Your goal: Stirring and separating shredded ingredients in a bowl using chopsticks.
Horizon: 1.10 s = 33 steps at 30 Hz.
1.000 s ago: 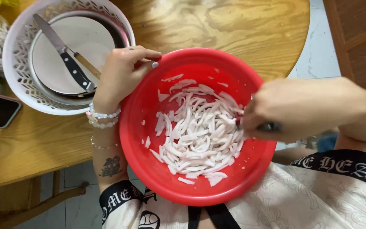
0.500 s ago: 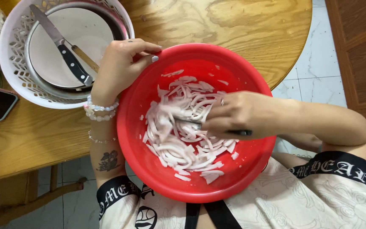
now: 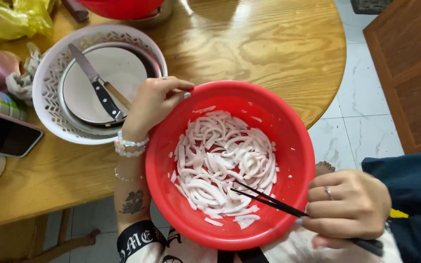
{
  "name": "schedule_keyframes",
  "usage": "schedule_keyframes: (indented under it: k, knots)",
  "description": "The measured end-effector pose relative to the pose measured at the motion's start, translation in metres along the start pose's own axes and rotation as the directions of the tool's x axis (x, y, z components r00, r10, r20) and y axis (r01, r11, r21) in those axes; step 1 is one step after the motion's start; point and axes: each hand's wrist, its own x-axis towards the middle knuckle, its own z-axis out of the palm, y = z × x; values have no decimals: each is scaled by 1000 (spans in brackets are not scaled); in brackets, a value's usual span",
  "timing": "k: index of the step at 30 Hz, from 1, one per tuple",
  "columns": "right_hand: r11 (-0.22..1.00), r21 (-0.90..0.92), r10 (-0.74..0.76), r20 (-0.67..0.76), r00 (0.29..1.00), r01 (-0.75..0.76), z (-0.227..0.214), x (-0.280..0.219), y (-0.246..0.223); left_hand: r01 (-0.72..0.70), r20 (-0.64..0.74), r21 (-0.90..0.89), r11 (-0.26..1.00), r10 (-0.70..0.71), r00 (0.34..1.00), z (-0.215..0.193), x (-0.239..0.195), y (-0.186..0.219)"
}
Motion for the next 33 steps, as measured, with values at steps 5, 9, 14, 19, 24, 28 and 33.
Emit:
schedule_keyframes:
  k: [5, 9, 14, 19, 24, 28, 33]
  knots:
    - [983, 79, 180, -261, 949, -165, 10, -15, -4, 6, 13, -4, 1000, -6, 1000, -1, 0, 1]
    - [947, 130, 322, -314, 893, -295, 32, -60, 3, 29, 11, -12, 1000, -29, 1000, -1, -1, 1]
    - [901, 139, 410, -590, 696, -412, 73, -77, 9, 26, 10, -35, 999, -25, 1000, 4, -2, -18]
    - [923, 131, 332, -749, 574, -362, 95, -73, 19, 70, 11, -6, 998, -70, 998, 6, -1, -26]
    - [911, 154, 348, -786, 511, -384, 97, -60, 24, 51, -26, -21, 998, -52, 998, 7, -3, -20]
    - [920, 162, 331, -806, 491, -356, 104, -76, 29, 56, -30, -63, 996, -58, 998, 6, -2, -10]
    - [855, 159, 437, -733, 520, -495, 91, -66, 18, 64, -29, -60, 996, -66, 997, 5, -1, -8]
